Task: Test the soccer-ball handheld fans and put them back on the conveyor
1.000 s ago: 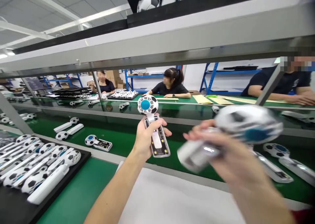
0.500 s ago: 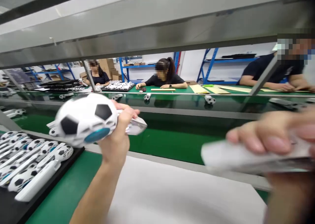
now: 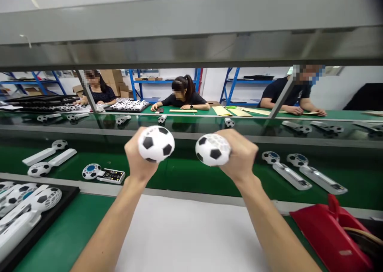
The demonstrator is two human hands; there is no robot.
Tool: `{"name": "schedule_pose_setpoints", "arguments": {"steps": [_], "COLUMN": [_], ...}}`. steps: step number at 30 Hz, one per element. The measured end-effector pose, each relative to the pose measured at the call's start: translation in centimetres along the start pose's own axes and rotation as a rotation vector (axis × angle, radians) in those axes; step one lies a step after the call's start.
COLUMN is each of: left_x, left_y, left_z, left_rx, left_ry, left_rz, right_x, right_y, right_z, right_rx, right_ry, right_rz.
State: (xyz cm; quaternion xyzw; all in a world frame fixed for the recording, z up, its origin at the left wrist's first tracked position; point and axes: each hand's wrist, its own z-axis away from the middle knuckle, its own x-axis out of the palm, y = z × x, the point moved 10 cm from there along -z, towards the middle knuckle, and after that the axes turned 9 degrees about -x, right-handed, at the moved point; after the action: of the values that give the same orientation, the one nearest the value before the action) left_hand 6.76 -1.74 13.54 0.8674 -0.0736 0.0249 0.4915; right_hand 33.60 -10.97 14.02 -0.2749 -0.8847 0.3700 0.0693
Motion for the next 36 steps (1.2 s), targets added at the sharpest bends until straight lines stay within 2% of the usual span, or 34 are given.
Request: {"name": "schedule_pose_setpoints", "arguments": {"steps": [4,7,10,13,17,21,24,26,27,29,32,34,36], "left_x": [1.5,2.7,3.6,4.3,3.4,2.0,1.7,1.6,1.6,1.6,1.7,1.8,2.0], "left_y": [-2.0,-6.4,-11.8,-16.0,-19.5,-20.7,-19.7,-17.5,-16.0,-12.0,-5.3,-1.0,2.0], "left_z": [-0.9,-1.6,-1.7,-1.1,-0.2,0.5,0.1,-0.7,-1.3,-2.2,-2.4,-1.7,-0.6], "left_rx": [0.142,-0.025,-0.248,-0.355,-0.408,-0.39,-0.351,-0.301,-0.266,-0.182,-0.045,0.079,0.177], "left_ry": [-0.027,-0.095,-0.16,-0.225,-0.194,-0.142,-0.118,-0.092,-0.074,-0.033,0.018,0.048,0.049], "left_rz": [-0.168,-0.239,-0.298,-0.355,-0.516,-0.748,-0.847,-0.867,-0.864,-0.838,-0.765,-0.658,-0.553], "right_x": [1.7,2.3,2.7,3.0,1.6,0.3,1.2,3.7,5.6,10.9,20.5,26.1,30.6], "right_y": [2.3,5.8,11.1,16.1,19.9,20.5,18.5,16.4,15.3,13.1,10.1,8.7,7.8], "right_z": [-0.4,-0.4,0.4,2.1,3.7,3.7,2.5,1.8,1.9,2.9,6.3,8.3,10.0], "right_rx": [-0.068,0.03,0.238,0.439,0.585,0.609,0.501,0.389,0.335,0.241,0.092,0.007,-0.053], "right_ry": [-0.067,-0.165,-0.303,-0.441,-0.478,-0.499,-0.522,-0.562,-0.603,-0.725,-0.914,-0.949,-0.967], "right_rz": [0.257,0.326,0.342,0.388,0.621,0.827,0.833,0.756,0.693,0.531,0.29,0.199,0.135]}}
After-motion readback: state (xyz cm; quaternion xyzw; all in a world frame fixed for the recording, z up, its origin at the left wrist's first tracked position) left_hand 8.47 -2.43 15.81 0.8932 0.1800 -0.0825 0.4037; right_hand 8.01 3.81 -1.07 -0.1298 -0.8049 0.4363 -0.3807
